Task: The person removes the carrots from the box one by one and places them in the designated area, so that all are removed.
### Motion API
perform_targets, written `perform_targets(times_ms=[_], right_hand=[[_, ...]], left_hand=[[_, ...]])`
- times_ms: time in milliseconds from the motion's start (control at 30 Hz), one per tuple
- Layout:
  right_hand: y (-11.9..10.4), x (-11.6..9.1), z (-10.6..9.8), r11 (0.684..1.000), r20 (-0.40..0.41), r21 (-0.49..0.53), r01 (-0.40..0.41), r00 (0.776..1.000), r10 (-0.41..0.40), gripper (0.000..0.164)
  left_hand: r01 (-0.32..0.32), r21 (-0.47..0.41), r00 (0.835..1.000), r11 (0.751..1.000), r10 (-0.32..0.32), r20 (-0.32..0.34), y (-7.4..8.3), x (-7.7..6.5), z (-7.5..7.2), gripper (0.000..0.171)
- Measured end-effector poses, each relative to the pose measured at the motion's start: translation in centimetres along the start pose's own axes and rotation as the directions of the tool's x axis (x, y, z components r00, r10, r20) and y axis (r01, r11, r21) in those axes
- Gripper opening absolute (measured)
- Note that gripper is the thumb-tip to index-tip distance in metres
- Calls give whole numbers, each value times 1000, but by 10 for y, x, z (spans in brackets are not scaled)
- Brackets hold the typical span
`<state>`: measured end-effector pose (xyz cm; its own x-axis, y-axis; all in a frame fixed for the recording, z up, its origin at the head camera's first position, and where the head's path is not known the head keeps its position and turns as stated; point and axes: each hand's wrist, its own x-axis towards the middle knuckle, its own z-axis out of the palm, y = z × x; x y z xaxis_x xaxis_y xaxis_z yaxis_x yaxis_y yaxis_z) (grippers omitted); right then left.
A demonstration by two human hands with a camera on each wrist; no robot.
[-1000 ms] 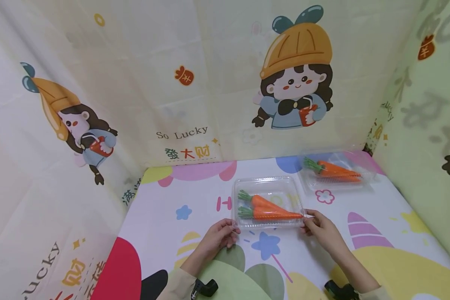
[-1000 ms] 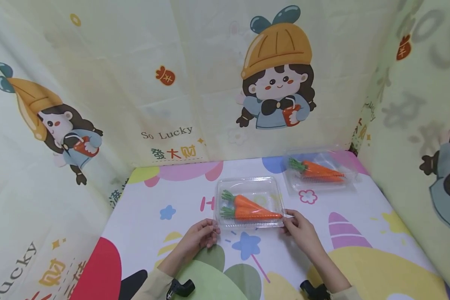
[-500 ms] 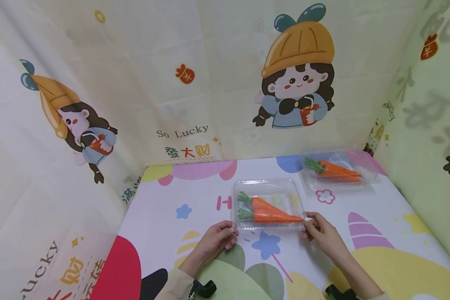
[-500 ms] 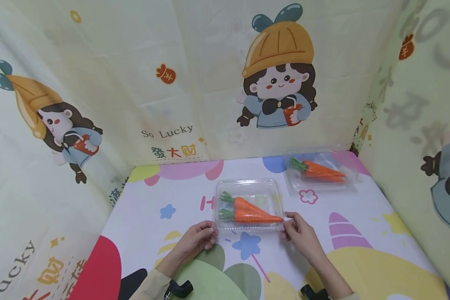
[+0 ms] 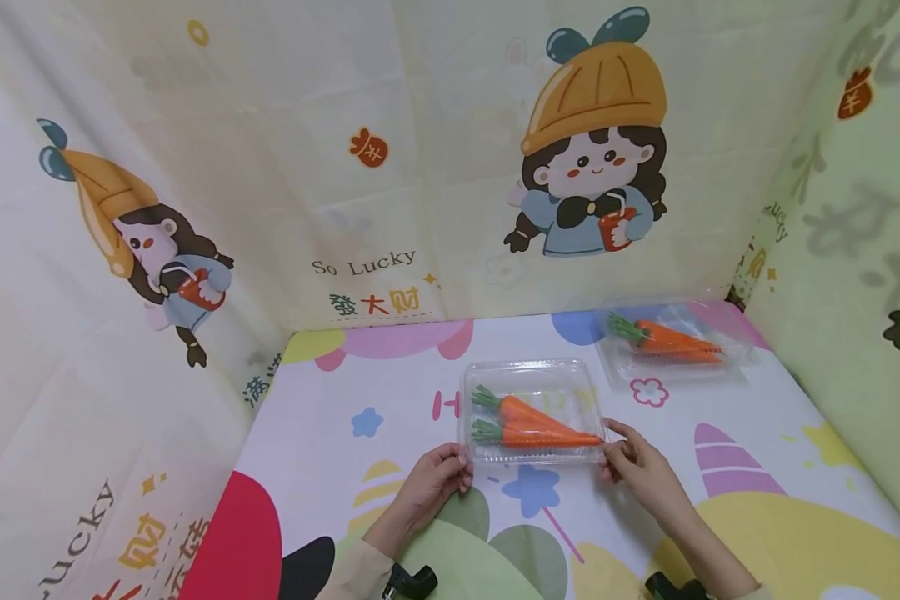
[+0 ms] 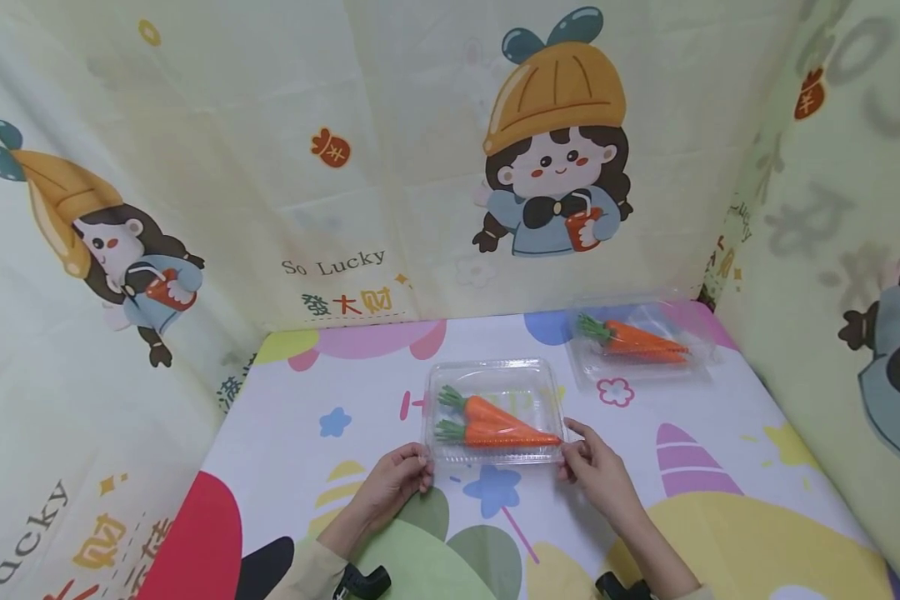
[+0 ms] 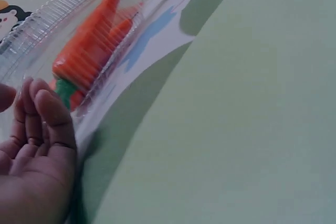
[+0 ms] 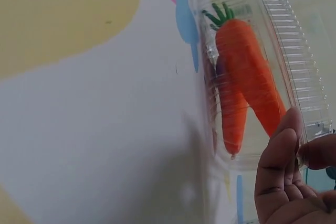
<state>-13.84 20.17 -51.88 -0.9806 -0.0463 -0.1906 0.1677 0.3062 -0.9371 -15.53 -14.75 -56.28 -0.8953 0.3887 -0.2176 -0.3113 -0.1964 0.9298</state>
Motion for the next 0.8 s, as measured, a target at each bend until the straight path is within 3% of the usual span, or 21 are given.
perform_targets(times_ms=[300, 400, 500, 600, 667, 800], right_hand=[[2, 1, -3, 991, -11, 132, 14, 1000, -12, 45], [4, 2, -4, 985, 5, 174, 1, 1000, -2, 42], [7, 2, -6, 972, 36, 233, -18, 999, 10, 39], [11, 2, -9, 945, 90, 321, -56, 996, 28, 39], [16, 2, -12, 920, 130, 382, -86, 991, 39, 38], [27, 2, -19, 824, 233, 547, -151, 972, 24, 27]], left_hand=[[-4, 115, 997, 993, 12, -70, 6, 0, 2, 23], [-47, 156, 991, 987, 67, -120, 7, 0, 1, 41], [-133, 222, 978, 966, 164, -128, 9, 0, 0, 67], [-242, 325, 955, 914, 284, -89, 11, -1, 1, 74], [-301, 406, 933, 863, 354, -59, 12, -2, 2, 69], [-363, 551, 891, 751, 454, -32, 13, -2, 3, 55]])
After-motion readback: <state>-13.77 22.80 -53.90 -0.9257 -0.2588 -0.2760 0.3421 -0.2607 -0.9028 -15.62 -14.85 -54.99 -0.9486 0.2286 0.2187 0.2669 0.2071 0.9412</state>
